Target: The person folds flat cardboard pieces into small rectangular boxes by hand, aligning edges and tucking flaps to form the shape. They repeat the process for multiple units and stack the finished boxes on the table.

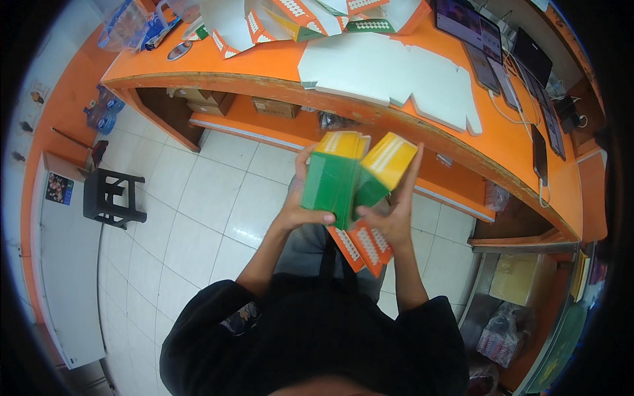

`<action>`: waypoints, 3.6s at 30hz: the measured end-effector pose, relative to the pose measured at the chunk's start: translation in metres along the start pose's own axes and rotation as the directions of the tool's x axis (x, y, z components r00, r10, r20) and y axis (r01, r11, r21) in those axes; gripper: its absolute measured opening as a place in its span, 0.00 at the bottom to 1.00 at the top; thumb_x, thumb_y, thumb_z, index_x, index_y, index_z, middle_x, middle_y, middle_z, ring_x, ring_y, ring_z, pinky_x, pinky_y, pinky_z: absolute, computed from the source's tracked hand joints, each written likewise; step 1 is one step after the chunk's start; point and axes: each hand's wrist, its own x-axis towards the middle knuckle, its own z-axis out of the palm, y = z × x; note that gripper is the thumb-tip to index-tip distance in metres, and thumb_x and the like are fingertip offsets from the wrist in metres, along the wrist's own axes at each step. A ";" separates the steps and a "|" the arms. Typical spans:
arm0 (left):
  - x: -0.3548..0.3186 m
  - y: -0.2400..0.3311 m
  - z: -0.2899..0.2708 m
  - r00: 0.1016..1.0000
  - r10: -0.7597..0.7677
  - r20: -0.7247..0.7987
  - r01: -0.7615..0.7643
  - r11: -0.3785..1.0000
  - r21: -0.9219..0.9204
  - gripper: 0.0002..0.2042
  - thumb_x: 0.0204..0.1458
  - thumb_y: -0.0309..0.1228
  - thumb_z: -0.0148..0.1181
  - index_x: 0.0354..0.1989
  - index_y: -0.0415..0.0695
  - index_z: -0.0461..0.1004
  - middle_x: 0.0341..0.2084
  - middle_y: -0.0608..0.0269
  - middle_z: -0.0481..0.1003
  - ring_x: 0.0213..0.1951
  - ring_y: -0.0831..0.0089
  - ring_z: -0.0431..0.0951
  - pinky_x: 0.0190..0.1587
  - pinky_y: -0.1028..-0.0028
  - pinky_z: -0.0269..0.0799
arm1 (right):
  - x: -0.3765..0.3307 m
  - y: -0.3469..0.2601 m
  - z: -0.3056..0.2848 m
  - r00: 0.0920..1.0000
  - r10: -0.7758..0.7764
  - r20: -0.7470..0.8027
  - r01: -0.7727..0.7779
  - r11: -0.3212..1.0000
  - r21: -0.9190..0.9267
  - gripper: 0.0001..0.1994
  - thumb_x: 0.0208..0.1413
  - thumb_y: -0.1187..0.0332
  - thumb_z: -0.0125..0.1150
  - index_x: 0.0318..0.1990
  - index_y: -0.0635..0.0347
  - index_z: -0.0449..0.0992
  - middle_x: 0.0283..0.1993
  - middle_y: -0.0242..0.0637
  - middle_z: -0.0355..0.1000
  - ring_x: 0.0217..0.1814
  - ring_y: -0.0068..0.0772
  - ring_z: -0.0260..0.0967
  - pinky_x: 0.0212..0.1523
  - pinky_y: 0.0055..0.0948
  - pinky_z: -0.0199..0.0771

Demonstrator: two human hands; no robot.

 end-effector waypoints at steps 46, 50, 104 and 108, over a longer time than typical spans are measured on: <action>-0.054 -0.050 -0.041 0.932 0.275 -0.238 -0.283 0.959 0.002 0.47 0.33 0.44 0.72 0.63 0.38 0.55 0.57 0.50 0.62 0.57 0.54 0.65 0.58 0.59 0.62 | 0.103 -0.063 0.029 0.845 -0.253 0.470 0.367 0.915 -0.166 0.24 0.41 0.62 0.74 0.47 0.59 0.75 0.57 0.45 0.68 0.63 0.42 0.63 0.58 0.33 0.62; -0.060 -0.031 -0.047 0.903 0.309 -0.300 -0.345 0.936 -0.075 0.48 0.33 0.42 0.71 0.64 0.37 0.53 0.59 0.49 0.61 0.58 0.52 0.65 0.59 0.58 0.61 | 0.217 -0.089 0.056 0.896 -0.419 0.150 0.444 0.853 -0.273 0.19 0.47 0.59 0.69 0.43 0.61 0.76 0.49 0.39 0.74 0.54 0.39 0.69 0.55 0.33 0.66; -0.016 -0.027 -0.027 0.962 0.236 -0.137 -0.263 0.936 -0.235 0.45 0.37 0.45 0.72 0.63 0.37 0.57 0.58 0.55 0.64 0.58 0.62 0.65 0.59 0.64 0.60 | 0.055 -0.065 0.063 0.979 -0.140 0.150 0.073 0.921 0.383 0.55 0.39 0.64 0.74 0.69 0.58 0.36 0.62 0.44 0.50 0.65 0.40 0.54 0.62 0.38 0.62; -0.008 -0.029 0.002 0.933 0.358 -0.015 -0.354 0.913 -0.202 0.52 0.33 0.54 0.75 0.65 0.38 0.55 0.61 0.55 0.61 0.60 0.63 0.62 0.61 0.65 0.57 | 0.051 -0.049 0.075 0.993 -0.117 0.000 0.103 0.872 0.479 0.57 0.40 0.61 0.73 0.69 0.57 0.32 0.61 0.45 0.49 0.63 0.41 0.55 0.61 0.39 0.62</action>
